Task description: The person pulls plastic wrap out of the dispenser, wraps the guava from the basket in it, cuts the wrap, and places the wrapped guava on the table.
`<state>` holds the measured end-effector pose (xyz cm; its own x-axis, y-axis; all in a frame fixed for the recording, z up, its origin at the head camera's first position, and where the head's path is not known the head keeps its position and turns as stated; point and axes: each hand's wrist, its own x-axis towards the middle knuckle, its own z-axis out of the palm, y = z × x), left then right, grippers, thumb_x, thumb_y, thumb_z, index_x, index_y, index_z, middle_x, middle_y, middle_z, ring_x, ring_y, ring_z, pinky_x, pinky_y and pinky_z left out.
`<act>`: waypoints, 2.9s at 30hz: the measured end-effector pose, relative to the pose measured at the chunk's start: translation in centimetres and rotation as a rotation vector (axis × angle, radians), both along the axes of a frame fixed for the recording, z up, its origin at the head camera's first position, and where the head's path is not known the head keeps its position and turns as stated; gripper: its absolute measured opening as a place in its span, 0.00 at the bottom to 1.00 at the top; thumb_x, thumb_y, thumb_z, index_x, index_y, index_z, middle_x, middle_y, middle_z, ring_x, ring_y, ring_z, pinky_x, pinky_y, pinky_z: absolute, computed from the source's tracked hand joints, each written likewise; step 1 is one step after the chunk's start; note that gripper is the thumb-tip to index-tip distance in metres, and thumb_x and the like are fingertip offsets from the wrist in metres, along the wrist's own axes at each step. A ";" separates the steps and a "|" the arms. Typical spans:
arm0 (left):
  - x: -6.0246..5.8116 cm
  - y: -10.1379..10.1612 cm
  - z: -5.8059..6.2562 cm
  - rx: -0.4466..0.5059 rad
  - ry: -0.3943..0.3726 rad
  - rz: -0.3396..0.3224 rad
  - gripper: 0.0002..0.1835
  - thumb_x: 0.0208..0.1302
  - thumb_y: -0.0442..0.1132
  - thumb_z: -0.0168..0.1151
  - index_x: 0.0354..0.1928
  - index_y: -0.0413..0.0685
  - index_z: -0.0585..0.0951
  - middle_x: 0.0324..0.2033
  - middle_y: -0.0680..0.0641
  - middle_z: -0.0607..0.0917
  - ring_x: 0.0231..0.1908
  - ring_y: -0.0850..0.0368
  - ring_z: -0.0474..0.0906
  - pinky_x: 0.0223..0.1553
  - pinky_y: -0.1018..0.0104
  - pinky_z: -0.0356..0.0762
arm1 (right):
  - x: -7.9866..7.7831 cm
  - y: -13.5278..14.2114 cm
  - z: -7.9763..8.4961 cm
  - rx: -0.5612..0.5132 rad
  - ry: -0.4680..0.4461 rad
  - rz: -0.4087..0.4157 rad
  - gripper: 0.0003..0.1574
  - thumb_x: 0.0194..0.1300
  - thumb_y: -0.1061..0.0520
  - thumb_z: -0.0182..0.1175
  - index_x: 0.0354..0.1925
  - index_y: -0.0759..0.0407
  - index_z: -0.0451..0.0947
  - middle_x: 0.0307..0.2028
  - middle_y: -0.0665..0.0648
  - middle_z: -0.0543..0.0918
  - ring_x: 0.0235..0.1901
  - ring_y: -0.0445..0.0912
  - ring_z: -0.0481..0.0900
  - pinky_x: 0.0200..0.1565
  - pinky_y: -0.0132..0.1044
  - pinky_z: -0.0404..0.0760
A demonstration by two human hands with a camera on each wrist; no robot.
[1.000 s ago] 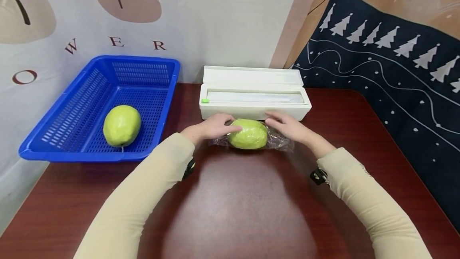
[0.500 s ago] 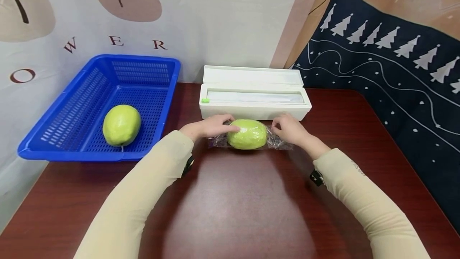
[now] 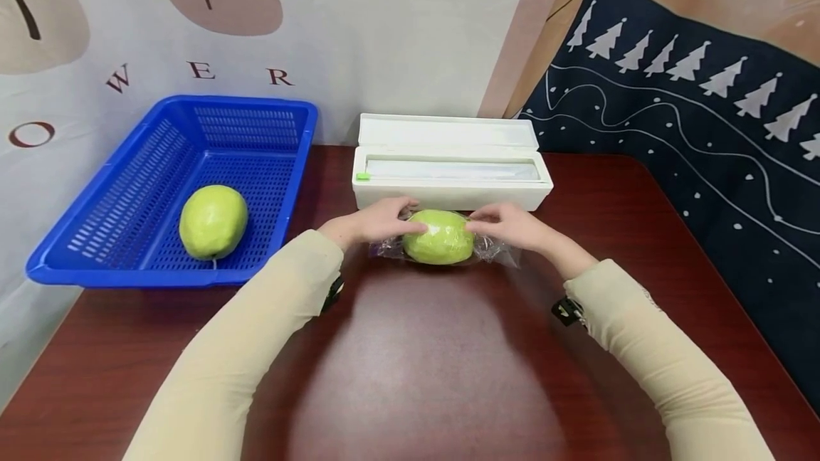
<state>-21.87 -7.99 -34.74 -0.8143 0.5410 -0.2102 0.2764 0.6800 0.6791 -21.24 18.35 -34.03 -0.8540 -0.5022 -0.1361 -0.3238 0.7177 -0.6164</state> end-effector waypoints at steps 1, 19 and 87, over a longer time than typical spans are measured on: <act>0.0 0.0 0.0 -0.001 -0.007 0.004 0.40 0.61 0.53 0.58 0.68 0.37 0.59 0.58 0.38 0.74 0.60 0.47 0.69 0.62 0.55 0.66 | 0.1 -0.3 0.0 0.018 -0.001 0.026 0.27 0.61 0.46 0.60 0.53 0.62 0.77 0.33 0.58 0.82 0.32 0.45 0.76 0.38 0.36 0.75; 0.1 0.2 0.2 -0.055 -0.037 0.034 0.32 0.71 0.52 0.41 0.67 0.36 0.58 0.65 0.35 0.65 0.66 0.43 0.62 0.67 0.54 0.59 | 0.1 -1.4 -0.3 -0.010 0.041 0.018 0.27 0.67 0.51 0.54 0.58 0.66 0.72 0.36 0.59 0.80 0.37 0.48 0.74 0.42 0.39 0.73; 0.2 0.8 0.5 -0.088 0.036 0.005 0.34 0.50 0.59 0.66 0.55 0.49 0.73 0.51 0.48 0.79 0.51 0.54 0.74 0.54 0.61 0.72 | -0.8 -0.6 -1.4 -0.078 -0.038 0.134 0.34 0.61 0.51 0.62 0.63 0.59 0.68 0.59 0.59 0.75 0.59 0.50 0.71 0.61 0.47 0.67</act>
